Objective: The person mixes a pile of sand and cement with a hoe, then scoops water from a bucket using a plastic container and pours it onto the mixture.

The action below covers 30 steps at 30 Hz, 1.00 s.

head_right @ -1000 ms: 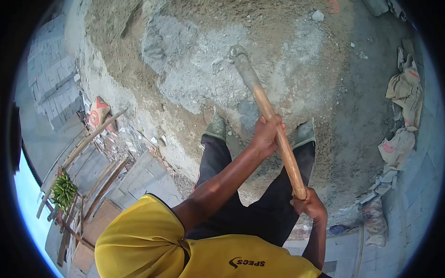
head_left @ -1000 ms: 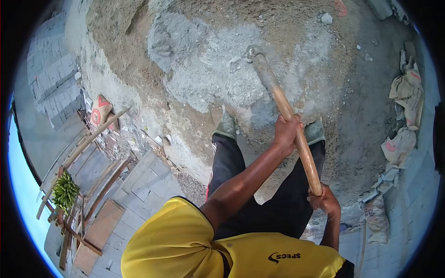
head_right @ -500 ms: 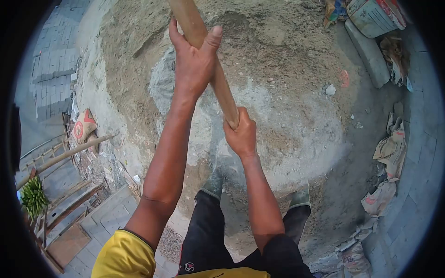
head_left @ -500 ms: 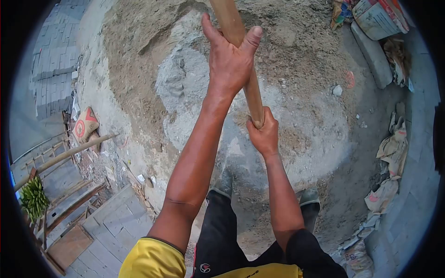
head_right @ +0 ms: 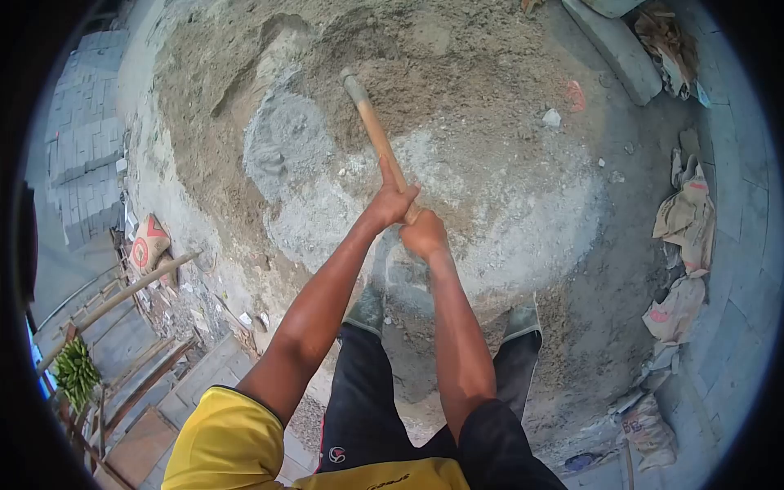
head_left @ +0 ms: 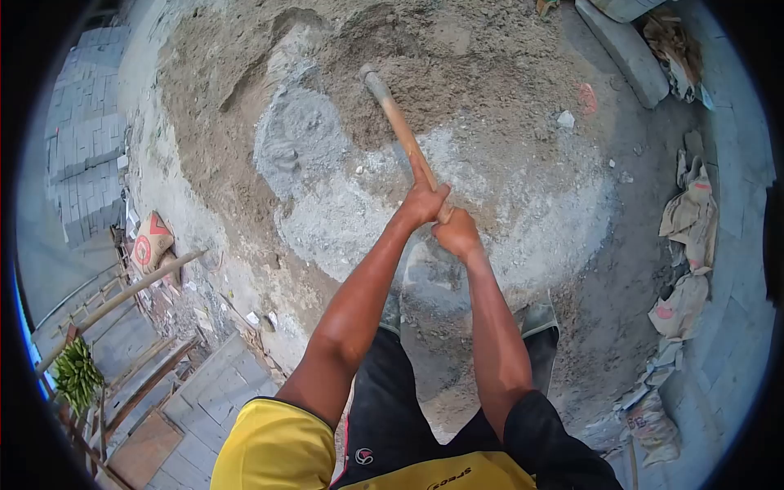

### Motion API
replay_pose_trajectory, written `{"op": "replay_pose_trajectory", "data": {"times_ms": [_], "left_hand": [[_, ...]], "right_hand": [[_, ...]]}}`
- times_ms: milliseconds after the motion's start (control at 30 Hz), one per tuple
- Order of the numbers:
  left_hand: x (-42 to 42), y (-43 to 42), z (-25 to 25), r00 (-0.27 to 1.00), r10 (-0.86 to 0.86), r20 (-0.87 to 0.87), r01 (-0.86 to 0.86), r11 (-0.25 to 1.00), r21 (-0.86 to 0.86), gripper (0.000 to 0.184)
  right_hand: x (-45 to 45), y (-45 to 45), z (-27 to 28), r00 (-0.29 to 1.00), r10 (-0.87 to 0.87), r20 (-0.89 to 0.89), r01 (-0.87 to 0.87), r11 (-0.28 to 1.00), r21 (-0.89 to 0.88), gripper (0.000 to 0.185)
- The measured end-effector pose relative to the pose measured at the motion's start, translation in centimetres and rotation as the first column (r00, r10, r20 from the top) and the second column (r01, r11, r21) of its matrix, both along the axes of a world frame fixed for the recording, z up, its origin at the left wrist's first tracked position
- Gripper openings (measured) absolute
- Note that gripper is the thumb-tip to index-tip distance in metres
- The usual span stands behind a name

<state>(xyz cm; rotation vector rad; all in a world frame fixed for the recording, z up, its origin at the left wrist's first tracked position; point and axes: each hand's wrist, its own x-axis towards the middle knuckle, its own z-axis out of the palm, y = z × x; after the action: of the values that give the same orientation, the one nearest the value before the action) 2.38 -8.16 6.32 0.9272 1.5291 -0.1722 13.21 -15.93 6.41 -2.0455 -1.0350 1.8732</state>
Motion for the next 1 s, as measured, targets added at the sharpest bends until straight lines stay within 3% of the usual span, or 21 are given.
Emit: {"op": "replay_pose_trajectory", "data": {"times_ms": [67, 100, 133, 167, 200, 267, 300, 367, 433, 500, 533, 567, 633, 700, 733, 767, 800, 833, 900, 967, 1000], "left_hand": [[0.9, -8.3, -3.2, 0.982, 0.179, -0.056, -0.150, 0.930, 0.334, 0.111], [1.7, -11.3, -0.7, 0.990, 0.128, -0.063, -0.109, 0.964, 0.244, 0.111], [2.6, -12.1, 3.7, 0.911, 0.385, 0.147, -0.401, 0.910, 0.101, 0.104], [3.6, -12.8, 6.1, 0.713, 0.639, 0.288, -0.649, 0.758, -0.074, 0.099], [4.4, -14.3, 6.5, 0.727, 0.632, 0.268, -0.630, 0.770, -0.104, 0.099], [5.2, -15.7, 7.1, 0.380, 0.844, 0.378, -0.716, 0.527, -0.458, 0.061], [5.8, -16.7, 7.3, 0.391, 0.841, 0.375, -0.712, 0.534, -0.456, 0.061], [8.3, -19.8, 8.1, 0.369, 0.912, 0.179, -0.689, 0.397, -0.606, 0.035], [11.4, -22.5, 10.6, 0.466, 0.879, 0.097, -0.755, 0.453, -0.474, 0.027], [11.7, -22.6, 12.4, 0.416, 0.897, 0.149, -0.793, 0.438, -0.423, 0.021], [11.5, -21.4, 12.9, 0.392, 0.894, 0.216, -0.819, 0.446, -0.361, 0.020], [11.3, -19.6, 15.4, 0.370, 0.897, 0.240, -0.849, 0.432, -0.304, 0.019], [9.9, -13.6, 18.2, 0.358, 0.808, 0.468, -0.854, 0.486, -0.185, 0.018], [8.3, -4.9, 19.7, 0.374, 0.518, 0.769, -0.830, 0.556, 0.029, 0.027], [8.6, 0.2, 20.0, 0.455, 0.334, 0.825, -0.834, 0.485, 0.263, 0.042], [9.0, 5.2, 20.0, 0.644, 0.216, 0.734, -0.750, 0.365, 0.551, 0.067], [8.8, 10.1, 18.2, 0.846, 0.101, 0.524, -0.533, 0.211, 0.819, 0.083], [9.2, 14.3, 16.4, 0.857, 0.042, 0.513, -0.515, 0.043, 0.856, 0.089], [10.1, 20.1, 11.4, 0.941, 0.041, 0.336, -0.330, -0.111, 0.938, 0.082], [11.1, 20.9, 7.8, 0.850, 0.107, 0.517, -0.527, 0.220, 0.821, 0.072], [10.6, 20.8, 5.5, 0.903, 0.144, 0.405, -0.429, 0.349, 0.833, 0.070]], "right_hand": [[3.3, -5.7, 3.3, 0.999, -0.034, 0.001, 0.034, 0.999, -0.036, 0.034], [5.0, -9.0, 6.6, 0.998, -0.002, 0.061, 0.005, 0.999, -0.039, 0.031], [6.5, -12.4, 9.1, 0.992, 0.039, 0.120, -0.034, 0.998, -0.043, 0.030], [8.0, -16.4, 11.1, 0.992, 0.047, 0.120, -0.039, 0.997, -0.068, 0.028], [9.5, -20.3, 13.4, 0.992, 0.060, 0.114, -0.053, 0.997, -0.064, 0.027], [12.1, -26.7, 18.4, 0.994, 0.030, 0.104, -0.015, 0.990, -0.137, 0.028], [13.2, -29.5, 20.3, 0.991, 0.059, 0.120, -0.036, 0.981, -0.189, 0.028], [15.2, -34.1, 22.7, 0.980, 0.121, 0.159, -0.078, 0.965, -0.249, 0.029], [16.2, -37.9, 23.6, 0.963, 0.172, 0.209, -0.117, 0.961, -0.252, 0.032], [16.6, -39.2, 22.5, 0.948, 0.207, 0.243, -0.164, 0.969, -0.184, 0.039], [16.4, -39.2, 21.0, 0.943, 0.173, 0.283, -0.166, 0.985, -0.048, 0.041], [16.1, -37.4, 19.7, 0.951, 0.124, 0.283, -0.135, 0.991, 0.018, 0.038], [14.1, -31.0, 14.9, 0.948, -0.049, 0.316, -0.062, 0.941, 0.332, 0.034], [12.3, -19.3, 11.0, 0.952, -0.108, 0.287, -0.068, 0.839, 0.540, 0.030], [10.9, -13.5, 8.6, 0.953, -0.192, 0.235, 0.011, 0.796, 0.605, 0.024], [10.0, -6.9, 7.4, 0.962, -0.190, 0.196, 0.021, 0.768, 0.640, 0.022], [9.1, -0.2, 6.9, 0.969, -0.228, 0.100, 0.101, 0.727, 0.679, 0.024], [8.3, 5.6, 6.3, 0.972, -0.201, 0.122, 0.067, 0.733, 0.677, 0.035], [7.0, 15.1, 6.4, 0.971, -0.184, 0.153, 0.038, 0.751, 0.659, 0.029], [5.6, 19.5, 4.0, 0.965, -0.249, 0.079, 0.139, 0.745, 0.652, 0.023], [4.7, 18.7, 2.0, 0.966, -0.246, 0.084, 0.138, 0.761, 0.634, 0.023]]}}
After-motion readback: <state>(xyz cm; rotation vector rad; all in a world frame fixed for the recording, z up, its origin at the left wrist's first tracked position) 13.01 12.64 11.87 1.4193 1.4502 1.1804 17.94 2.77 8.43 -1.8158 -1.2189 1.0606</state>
